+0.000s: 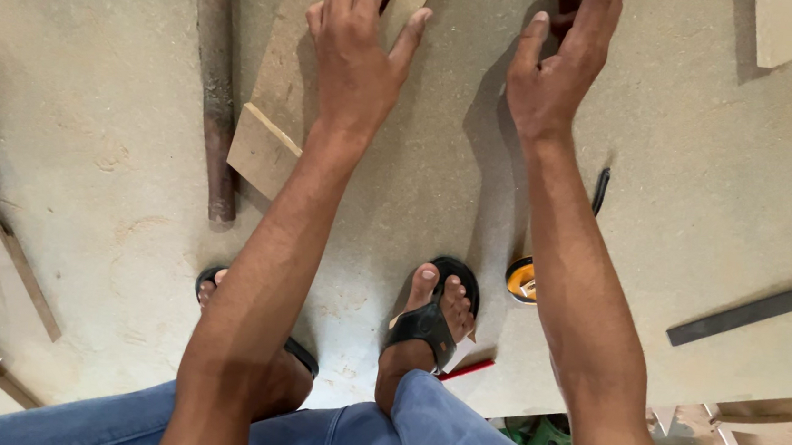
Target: The person applies glue to wooden strips, aligns them to form a frame, and secures the joints by hammering nails. The person also uses a circular saw to cut a small piece of wood on the floor.
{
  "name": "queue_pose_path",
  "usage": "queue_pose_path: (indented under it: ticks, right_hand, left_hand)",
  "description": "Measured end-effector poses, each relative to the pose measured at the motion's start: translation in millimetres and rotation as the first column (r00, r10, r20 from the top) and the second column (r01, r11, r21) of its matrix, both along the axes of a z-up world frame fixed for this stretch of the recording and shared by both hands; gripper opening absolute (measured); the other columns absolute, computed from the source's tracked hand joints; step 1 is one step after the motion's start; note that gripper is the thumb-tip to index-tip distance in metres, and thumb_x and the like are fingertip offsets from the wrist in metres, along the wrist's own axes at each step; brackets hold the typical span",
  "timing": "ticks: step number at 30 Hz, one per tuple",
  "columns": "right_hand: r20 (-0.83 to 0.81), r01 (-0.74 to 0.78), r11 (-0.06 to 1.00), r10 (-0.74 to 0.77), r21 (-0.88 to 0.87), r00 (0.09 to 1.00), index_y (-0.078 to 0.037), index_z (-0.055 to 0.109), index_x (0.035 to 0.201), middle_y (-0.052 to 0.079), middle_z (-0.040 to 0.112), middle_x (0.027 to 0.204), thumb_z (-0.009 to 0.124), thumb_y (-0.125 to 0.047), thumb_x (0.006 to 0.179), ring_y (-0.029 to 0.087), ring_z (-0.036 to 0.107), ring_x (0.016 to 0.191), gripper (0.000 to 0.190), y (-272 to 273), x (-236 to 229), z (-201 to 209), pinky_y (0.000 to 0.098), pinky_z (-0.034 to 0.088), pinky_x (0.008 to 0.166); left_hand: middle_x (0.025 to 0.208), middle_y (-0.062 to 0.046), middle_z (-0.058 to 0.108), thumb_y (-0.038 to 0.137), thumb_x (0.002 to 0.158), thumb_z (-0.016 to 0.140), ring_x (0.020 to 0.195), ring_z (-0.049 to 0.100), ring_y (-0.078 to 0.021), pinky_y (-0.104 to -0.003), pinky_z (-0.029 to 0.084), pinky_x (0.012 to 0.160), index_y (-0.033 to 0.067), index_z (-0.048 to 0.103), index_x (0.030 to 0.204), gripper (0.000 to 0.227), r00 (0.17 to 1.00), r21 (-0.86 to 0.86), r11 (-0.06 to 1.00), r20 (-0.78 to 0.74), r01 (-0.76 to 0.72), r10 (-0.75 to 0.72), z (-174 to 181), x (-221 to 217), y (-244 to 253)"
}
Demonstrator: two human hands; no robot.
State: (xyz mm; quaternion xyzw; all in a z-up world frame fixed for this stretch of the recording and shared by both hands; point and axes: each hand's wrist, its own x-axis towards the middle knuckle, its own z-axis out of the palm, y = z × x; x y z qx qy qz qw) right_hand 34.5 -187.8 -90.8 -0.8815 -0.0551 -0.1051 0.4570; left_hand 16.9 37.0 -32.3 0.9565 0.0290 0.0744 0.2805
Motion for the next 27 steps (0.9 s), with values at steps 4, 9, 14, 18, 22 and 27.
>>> queue_pose_path:
  ticks: [4, 9, 14, 18, 22, 27]
  right_hand:
    - [0.053, -0.013, 0.999, 0.015, -0.036, 0.998, -0.014, 0.041, 0.150, 0.009, 0.048, 0.128, 0.064, 0.006, 0.105, 0.021, 0.058, 0.112, 0.055, 0.1, 0.4, 2.8, 0.0376, 0.053, 0.096]
    - [0.075, -0.025, 0.999, 0.028, -0.032, 0.997, -0.014, 0.040, 0.153, 0.009, 0.049, 0.132, 0.062, 0.007, 0.104, 0.021, 0.059, 0.114, 0.057, 1.2, 2.1, 7.1, 0.0358, 0.053, 0.097]
    - [0.059, -0.039, 0.999, 0.038, 0.019, 0.998, -0.015, 0.041, 0.155, 0.007, 0.050, 0.127, 0.060, 0.010, 0.103, 0.020, 0.060, 0.116, 0.060, 4.1, 3.1, 15.1, 0.0343, 0.054, 0.102]
    - [0.084, -0.048, 0.998, 0.044, 0.046, 0.996, -0.015, 0.041, 0.157, 0.006, 0.052, 0.129, 0.058, 0.011, 0.103, 0.019, 0.060, 0.119, 0.063, 4.6, 5.1, 17.8, 0.0328, 0.054, 0.105]
    - [0.069, -0.029, 0.999, 0.026, 0.046, 0.997, -0.016, 0.042, 0.156, 0.006, 0.055, 0.127, 0.061, 0.009, 0.105, 0.018, 0.061, 0.115, 0.060, 2.9, 1.0, 13.2, 0.0317, 0.054, 0.101]
    - [0.038, -0.037, 0.984, 0.031, 0.173, 0.999, -0.017, 0.043, 0.159, 0.004, 0.060, 0.119, 0.062, 0.005, 0.108, 0.016, 0.062, 0.105, 0.058, 3.1, 10.5, 31.8, 0.0316, 0.057, 0.098]
  left_hand:
    - [0.107, -0.006, 0.060, 0.035, 0.097, 0.082, 0.100, 0.061, -0.0198, -0.044, 0.044, 0.095, 0.0043, 0.067, 0.115, 0.039, 1.000, 0.018, 1.000, -0.012, 0.000, 0.000, 5.4, -0.2, -1.0]
    - [0.110, -0.008, 0.059, 0.039, 0.099, 0.080, 0.107, 0.059, -0.0233, -0.046, 0.044, 0.097, 0.0046, 0.062, 0.120, 0.044, 0.998, 0.052, 0.999, -0.055, -0.005, 0.008, 5.7, -1.4, -1.5]
    - [0.137, -0.017, 0.050, 0.045, 0.097, 0.079, 0.133, 0.045, -0.0322, -0.054, 0.039, 0.108, 0.0050, 0.047, 0.143, 0.069, 0.989, 0.195, 0.969, 0.029, -0.151, 0.148, 5.6, -20.7, 21.0]
    - [0.141, -0.025, 0.043, 0.031, 0.095, 0.085, 0.134, 0.042, -0.0401, -0.060, 0.037, 0.107, 0.0042, 0.047, 0.144, 0.068, 0.849, 0.298, 0.807, 0.027, -0.510, 0.527, 19.6, -53.8, 90.8]
    - [0.129, -0.023, 0.052, 0.019, 0.096, 0.085, 0.121, 0.053, -0.0421, -0.053, 0.047, 0.104, -0.0038, 0.054, 0.128, 0.050, 0.895, 0.137, 0.919, -0.213, -0.370, 0.392, 15.9, -80.6, 141.6]
    - [0.125, -0.021, 0.054, 0.009, 0.101, 0.079, 0.113, 0.061, -0.0380, -0.047, 0.052, 0.100, -0.0059, 0.055, 0.126, 0.037, 0.961, -0.012, 0.961, -0.038, -0.275, 0.274, 29.1, -71.6, 155.2]
